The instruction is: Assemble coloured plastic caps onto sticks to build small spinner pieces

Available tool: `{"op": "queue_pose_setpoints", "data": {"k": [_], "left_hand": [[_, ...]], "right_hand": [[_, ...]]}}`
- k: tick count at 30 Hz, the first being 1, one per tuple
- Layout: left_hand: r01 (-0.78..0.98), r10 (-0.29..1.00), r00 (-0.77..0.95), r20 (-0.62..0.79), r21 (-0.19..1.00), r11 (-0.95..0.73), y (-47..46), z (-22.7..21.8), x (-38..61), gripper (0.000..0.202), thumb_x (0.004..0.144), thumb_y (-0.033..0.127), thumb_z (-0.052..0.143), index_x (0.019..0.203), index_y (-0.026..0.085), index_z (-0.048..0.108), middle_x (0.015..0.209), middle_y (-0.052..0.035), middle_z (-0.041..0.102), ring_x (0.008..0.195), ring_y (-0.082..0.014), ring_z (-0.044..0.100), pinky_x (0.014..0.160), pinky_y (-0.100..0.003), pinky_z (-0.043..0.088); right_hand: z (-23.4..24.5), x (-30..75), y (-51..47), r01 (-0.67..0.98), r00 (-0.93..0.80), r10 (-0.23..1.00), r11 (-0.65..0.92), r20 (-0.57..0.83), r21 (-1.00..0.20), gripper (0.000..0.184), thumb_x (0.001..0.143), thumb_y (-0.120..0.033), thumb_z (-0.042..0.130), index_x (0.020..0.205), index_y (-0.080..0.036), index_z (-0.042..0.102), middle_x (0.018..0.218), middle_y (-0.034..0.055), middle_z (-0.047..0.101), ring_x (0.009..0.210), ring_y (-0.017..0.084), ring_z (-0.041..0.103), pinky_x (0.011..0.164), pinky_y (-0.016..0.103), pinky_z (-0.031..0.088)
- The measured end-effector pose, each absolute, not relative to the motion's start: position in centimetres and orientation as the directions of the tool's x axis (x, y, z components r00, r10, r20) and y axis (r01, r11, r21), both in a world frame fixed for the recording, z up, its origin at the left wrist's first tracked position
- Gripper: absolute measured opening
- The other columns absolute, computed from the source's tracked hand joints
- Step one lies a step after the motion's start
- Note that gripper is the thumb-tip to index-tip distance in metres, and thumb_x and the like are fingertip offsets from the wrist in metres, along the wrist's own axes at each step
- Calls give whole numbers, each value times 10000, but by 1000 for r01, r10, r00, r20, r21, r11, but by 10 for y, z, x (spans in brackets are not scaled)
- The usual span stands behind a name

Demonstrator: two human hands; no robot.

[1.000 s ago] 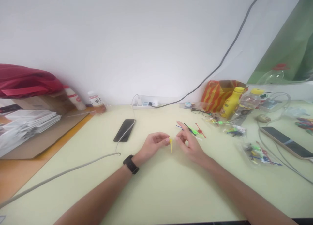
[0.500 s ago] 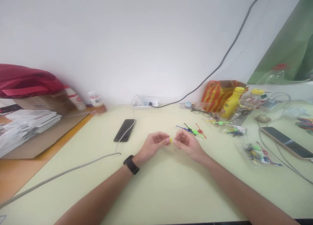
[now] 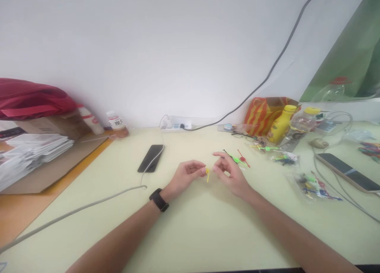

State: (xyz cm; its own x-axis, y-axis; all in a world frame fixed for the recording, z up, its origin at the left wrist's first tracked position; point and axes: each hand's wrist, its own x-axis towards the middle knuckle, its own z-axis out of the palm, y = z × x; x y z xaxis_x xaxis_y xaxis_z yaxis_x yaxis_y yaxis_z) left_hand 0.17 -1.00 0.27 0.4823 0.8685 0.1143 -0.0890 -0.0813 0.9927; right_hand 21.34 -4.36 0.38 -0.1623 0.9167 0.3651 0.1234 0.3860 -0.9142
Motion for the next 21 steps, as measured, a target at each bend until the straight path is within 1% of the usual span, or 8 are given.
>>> {"op": "queue_pose_setpoints", "data": {"k": [2,4,6,7,9,11,15,21], "left_hand": [[-88,869,481,115,993,-83,-10,3,1,297,861,397,797,1036,162,747,976,-91,748,902,-207,698,865,-355,573],[-90,870,478,118,992,-85,-10,4,2,306,858,401,799,1036,158,747,969,-95,749,888,-206,698,852,-353,572],[-88,878,464,117,992,-86,-10,6,2,310,849,404,807,1024,155,748,951,-94,750,867,-203,699,844,-350,571],[-87,883,455,117,992,-87,-10,6,2,309,843,403,812,1015,154,748,938,-91,750,858,-201,699,844,-349,571],[-84,888,443,119,992,-91,-11,8,2,306,836,399,819,1006,154,749,914,-84,748,849,-197,698,850,-348,570],[-85,887,446,120,992,-91,-11,8,3,300,839,392,818,1008,153,749,908,-80,745,852,-192,695,853,-343,569],[-85,888,447,107,993,-77,-10,7,2,284,846,376,816,1011,155,750,931,-77,745,869,-186,695,856,-329,568],[-80,885,451,113,993,-86,-10,4,1,285,864,385,796,1033,160,747,953,-76,747,877,-188,699,862,-333,569]], "right_hand": [[4,214,-44,131,-136,917,392,375,-911,483,975,-437,585,1406,-269,446,851,-2,601,704,165,566,684,313,488],[5,216,-43,149,-118,924,378,363,-914,377,983,-458,566,1302,-258,550,851,1,593,676,154,534,649,298,466],[5,218,-41,186,-187,931,347,313,-919,343,1014,-490,493,907,-215,669,729,1,554,622,144,496,618,295,432],[6,219,-40,203,-245,928,331,279,-922,480,1029,-504,452,689,-204,609,643,-3,506,582,138,465,602,298,411],[7,220,-39,228,-344,910,319,230,-920,618,1033,-523,431,504,-205,437,540,-14,411,529,128,403,576,302,370],[7,220,-39,223,-335,910,330,246,-917,560,1008,-532,491,554,-205,452,563,-23,415,542,127,392,564,296,344],[3,216,-37,149,-203,940,305,273,-941,311,971,-524,569,965,-215,601,669,-39,465,606,140,440,566,279,346],[1,215,-42,143,-131,938,338,321,-930,507,986,-485,551,1432,-266,448,780,-26,517,660,154,490,600,279,408]]}}
